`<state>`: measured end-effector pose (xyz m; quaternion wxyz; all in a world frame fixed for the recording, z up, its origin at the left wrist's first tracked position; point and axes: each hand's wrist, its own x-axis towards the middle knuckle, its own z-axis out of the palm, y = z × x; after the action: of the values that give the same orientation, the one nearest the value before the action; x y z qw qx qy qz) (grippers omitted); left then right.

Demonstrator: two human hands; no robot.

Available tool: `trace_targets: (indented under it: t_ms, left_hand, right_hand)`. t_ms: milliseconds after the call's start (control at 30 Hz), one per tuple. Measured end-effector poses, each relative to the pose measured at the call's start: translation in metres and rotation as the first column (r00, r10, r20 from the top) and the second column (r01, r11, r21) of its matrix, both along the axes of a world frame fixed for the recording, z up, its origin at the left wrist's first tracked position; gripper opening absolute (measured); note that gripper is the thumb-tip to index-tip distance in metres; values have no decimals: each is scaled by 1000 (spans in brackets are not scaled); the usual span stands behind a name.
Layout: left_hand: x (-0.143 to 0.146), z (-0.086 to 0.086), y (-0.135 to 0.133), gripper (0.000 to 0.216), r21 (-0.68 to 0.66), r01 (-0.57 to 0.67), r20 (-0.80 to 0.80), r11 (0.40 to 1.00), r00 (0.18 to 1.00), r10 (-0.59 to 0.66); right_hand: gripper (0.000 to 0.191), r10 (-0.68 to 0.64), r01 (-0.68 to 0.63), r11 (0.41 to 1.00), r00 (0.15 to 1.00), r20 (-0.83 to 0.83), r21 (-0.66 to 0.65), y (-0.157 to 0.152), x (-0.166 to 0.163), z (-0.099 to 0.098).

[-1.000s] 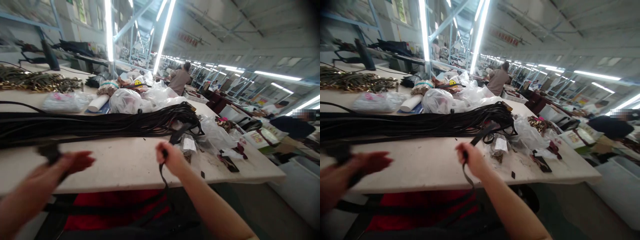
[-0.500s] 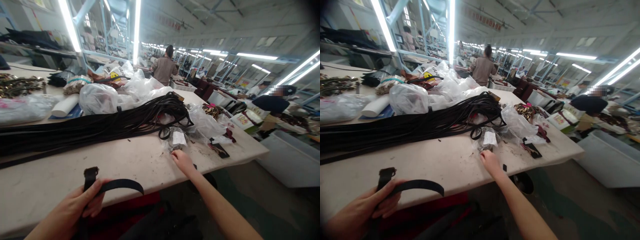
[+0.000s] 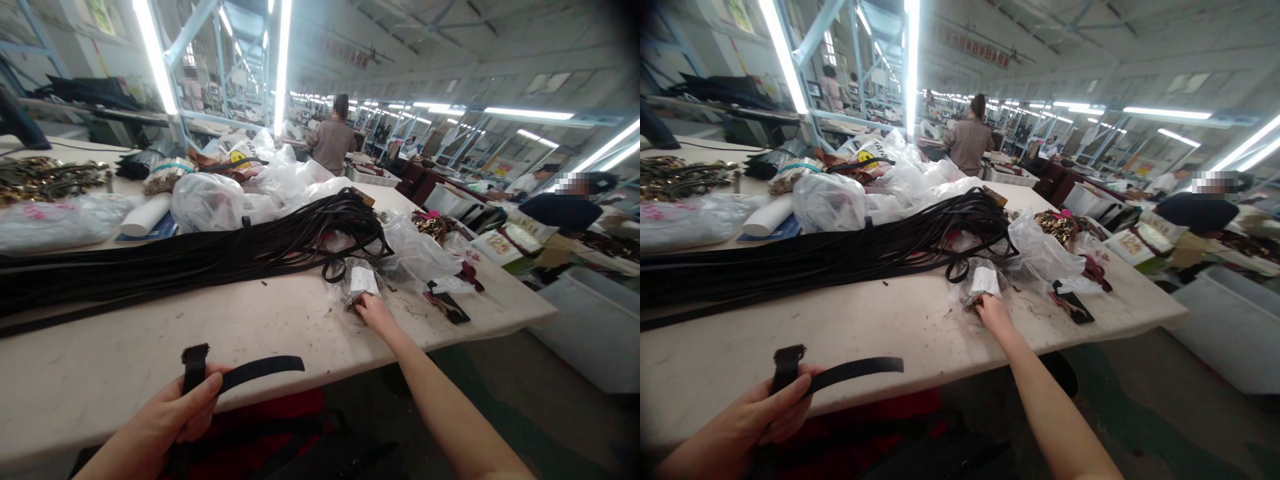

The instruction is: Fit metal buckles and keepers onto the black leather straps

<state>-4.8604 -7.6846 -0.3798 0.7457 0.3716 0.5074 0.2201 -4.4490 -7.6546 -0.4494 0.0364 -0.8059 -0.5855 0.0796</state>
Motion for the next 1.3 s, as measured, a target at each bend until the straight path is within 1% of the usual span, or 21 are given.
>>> trace_targets:
  t_ms: [67, 133, 233, 300, 367, 400, 467, 533, 567, 600, 633, 667, 700, 733, 767, 800, 867, 933, 1100, 1200, 1300]
  left_hand:
    - [1, 3, -3, 55, -8, 10, 30, 1000, 1000, -9]
    - [3, 7, -6, 51, -3, 26, 21, 1000, 999, -26]
    - [1, 13, -10, 56, 34, 75, -44, 997, 996, -73]
    - [-2, 15, -11, 61, 66, 76, -96, 995, 993, -70]
    - [-4, 15, -12, 65, 85, 16, -119, 996, 993, -6]
    - [-5, 15, -11, 65, 91, -16, -112, 996, 993, 26]
    - [-2, 14, -10, 58, 104, -62, -49, 993, 996, 68]
    - [3, 13, -9, 45, 90, -95, 96, 991, 992, 86]
    - [5, 13, -9, 40, 66, -114, 186, 991, 977, 100]
    - [8, 13, -10, 36, 33, -132, 271, 991, 955, 118]
    - [10, 14, -10, 33, -5, -147, 345, 989, 928, 139]
    - [11, 14, -12, 31, -46, -151, 402, 987, 902, 157]
    - [11, 14, -13, 30, -82, -144, 444, 986, 880, 165]
    - [10, 13, -15, 30, -116, -123, 477, 986, 863, 164]
    - [8, 12, -18, 30, -146, -98, 502, 984, 850, 159]
    - [7, 10, -20, 29, -177, -73, 518, 981, 841, 156]
    - [2, 6, -24, 27, -225, -28, 536, 974, 832, 147]
    - [-1, 1, -25, 24, -245, 11, 519, 970, 846, 122]
    - [-10, -2, -18, 23, -173, 133, 409, 976, 911, -52]
    - [-15, 0, -12, 26, -168, 148, 349, 975, 933, -82]
    - [-19, 0, -10, 27, -144, 163, 300, 976, 947, -114]
  right_hand:
    - [19, 3, -3, 1000, 1000, -25, 2, 2, 3, 1]
    - [15, 13, -12, 1000, 998, -64, 21, 3, 2, 3]
    - [8, 7, 8, 995, 988, -156, 97, -1, -3, 7]
    - [4, -2, 43, 986, 968, -250, 160, -7, -7, 13]
    - [1, 3, 85, 972, 927, -375, 219, -15, -16, 20]
    - [2, 17, 104, 965, 892, -451, 241, -20, -23, 24]
    - [13, 68, 123, 958, 777, -626, 257, -28, -46, 33]
    - [26, 132, 99, 965, 616, -777, 242, -36, -79, 43]
    - [30, 155, 78, 971, 508, -847, 224, -40, -98, 49]
    - [33, 156, 62, 980, 353, -922, 189, -44, -117, 55]
    - [32, 129, 47, 989, 148, -981, 137, -47, -136, 61]
    - [30, 72, 24, 997, -92, -993, 70, -50, -153, 67]
    - [28, -5, -15, 1000, -329, -944, -1, -52, -168, 73]
    - [26, -87, -67, 996, -522, -849, -61, -54, -180, 78]
    - [25, -153, -119, 988, -645, -749, -100, -55, -190, 82]
    - [24, -194, -158, 981, -700, -687, -115, -56, -197, 84]
    - [23, -237, -205, 971, -738, -632, -125, -57, -206, 84]
    - [23, -270, -238, 962, -742, -614, -136, -58, -208, 81]
    - [20, -358, -325, 932, -750, -556, -162, -61, -201, 77]
    - [17, -394, -369, 915, -736, -550, -162, -62, -198, 78]
    - [18, -463, -438, 882, -730, -503, -175, -64, -201, 79]
